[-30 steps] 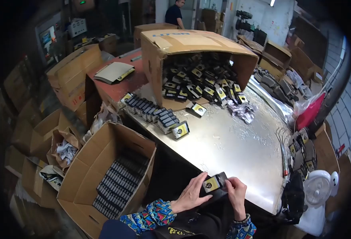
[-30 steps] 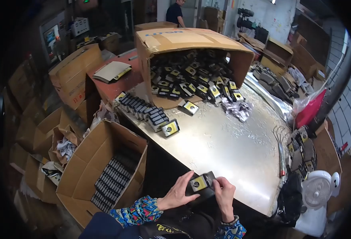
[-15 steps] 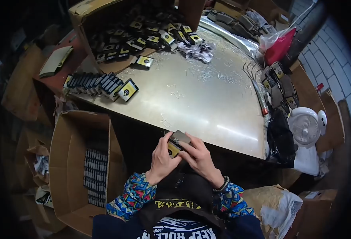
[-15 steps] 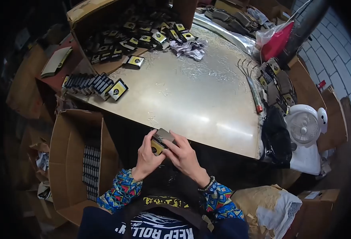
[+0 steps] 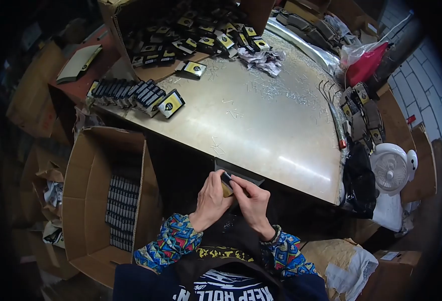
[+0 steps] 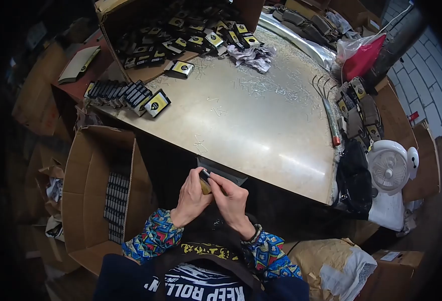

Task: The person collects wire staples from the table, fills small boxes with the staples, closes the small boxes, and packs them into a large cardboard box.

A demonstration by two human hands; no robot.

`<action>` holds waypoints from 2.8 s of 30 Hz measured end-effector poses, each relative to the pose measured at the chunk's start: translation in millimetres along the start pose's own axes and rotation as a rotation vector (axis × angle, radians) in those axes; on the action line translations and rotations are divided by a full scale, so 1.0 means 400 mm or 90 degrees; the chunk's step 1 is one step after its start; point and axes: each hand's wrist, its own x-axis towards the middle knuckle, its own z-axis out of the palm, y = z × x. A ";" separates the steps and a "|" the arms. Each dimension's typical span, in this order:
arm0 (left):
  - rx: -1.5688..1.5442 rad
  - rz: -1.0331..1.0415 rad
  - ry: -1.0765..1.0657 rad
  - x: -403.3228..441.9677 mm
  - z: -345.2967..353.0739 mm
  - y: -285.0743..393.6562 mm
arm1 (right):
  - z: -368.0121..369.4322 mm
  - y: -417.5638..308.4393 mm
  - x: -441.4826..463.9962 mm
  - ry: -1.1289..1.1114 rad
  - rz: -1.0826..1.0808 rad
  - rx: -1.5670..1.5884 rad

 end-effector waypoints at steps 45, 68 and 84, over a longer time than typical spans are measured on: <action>0.431 -0.080 -0.250 0.898 -0.134 -0.210 | -0.353 0.316 0.800 -0.052 -0.106 -0.689; -0.781 -0.638 -0.151 -0.042 -0.198 -0.224 | -0.370 0.265 0.441 -0.172 -0.138 -0.311; -0.821 -0.733 -0.095 -0.189 0.108 -0.176 | 0.071 0.101 0.246 -0.099 -0.334 -0.508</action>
